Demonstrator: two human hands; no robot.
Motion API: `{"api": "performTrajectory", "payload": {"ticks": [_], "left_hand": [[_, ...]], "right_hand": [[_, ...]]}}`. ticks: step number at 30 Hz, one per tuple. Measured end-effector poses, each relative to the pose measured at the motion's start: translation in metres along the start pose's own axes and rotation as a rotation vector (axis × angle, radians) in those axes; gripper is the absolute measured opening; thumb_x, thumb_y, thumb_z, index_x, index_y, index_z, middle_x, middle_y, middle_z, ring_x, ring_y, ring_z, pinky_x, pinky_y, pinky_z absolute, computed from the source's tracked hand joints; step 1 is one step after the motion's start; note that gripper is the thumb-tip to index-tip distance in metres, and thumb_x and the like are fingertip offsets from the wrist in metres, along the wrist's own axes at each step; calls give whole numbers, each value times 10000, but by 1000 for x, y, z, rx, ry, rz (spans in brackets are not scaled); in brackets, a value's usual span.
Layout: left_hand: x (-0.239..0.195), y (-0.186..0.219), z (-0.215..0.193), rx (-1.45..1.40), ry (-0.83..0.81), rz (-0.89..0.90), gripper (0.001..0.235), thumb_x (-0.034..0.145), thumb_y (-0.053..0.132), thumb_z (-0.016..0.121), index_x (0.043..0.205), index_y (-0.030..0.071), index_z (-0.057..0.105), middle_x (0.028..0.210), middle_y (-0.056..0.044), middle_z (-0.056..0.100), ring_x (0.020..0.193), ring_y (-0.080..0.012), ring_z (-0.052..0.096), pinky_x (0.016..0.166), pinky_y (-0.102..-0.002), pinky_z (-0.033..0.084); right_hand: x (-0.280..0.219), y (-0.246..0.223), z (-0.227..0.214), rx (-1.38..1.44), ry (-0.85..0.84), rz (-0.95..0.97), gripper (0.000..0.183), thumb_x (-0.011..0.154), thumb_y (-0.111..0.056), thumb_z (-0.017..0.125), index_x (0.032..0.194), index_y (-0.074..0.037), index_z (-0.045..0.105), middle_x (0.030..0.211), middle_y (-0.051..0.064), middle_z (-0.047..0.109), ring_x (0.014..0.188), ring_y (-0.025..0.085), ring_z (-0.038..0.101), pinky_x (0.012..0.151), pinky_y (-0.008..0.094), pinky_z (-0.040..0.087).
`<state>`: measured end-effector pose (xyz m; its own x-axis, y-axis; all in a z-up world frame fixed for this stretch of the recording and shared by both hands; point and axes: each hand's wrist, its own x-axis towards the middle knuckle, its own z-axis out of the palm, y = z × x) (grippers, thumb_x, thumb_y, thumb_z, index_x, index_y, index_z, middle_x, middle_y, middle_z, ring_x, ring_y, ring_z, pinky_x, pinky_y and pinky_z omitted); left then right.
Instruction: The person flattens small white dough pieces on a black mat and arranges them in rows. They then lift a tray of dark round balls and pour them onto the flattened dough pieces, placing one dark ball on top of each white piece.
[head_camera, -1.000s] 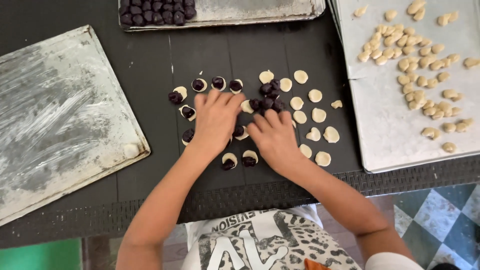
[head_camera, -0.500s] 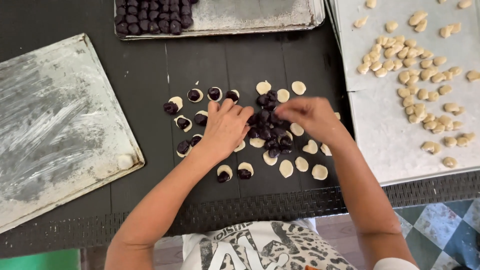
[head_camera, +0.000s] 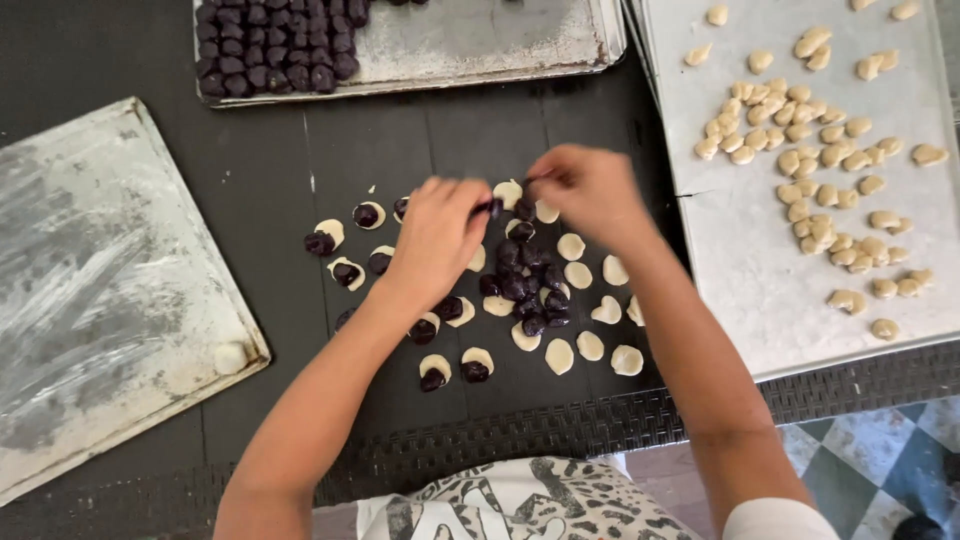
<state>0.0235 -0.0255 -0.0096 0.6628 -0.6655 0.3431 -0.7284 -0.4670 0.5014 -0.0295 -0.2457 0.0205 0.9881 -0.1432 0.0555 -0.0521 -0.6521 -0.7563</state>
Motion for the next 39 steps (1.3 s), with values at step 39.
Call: {"api": "performTrajectory", "payload": {"ticks": [39], "left_hand": [[15, 24, 57, 47, -139, -113, 188, 833, 303, 682, 818, 116, 673, 721, -64, 657, 694, -301, 633, 635, -417, 439]], "right_hand": [[-57, 10, 3, -492, 83, -244, 132, 896, -249, 702, 996, -163, 708, 829, 25, 587, 881, 242, 579, 772, 353, 491]]}}
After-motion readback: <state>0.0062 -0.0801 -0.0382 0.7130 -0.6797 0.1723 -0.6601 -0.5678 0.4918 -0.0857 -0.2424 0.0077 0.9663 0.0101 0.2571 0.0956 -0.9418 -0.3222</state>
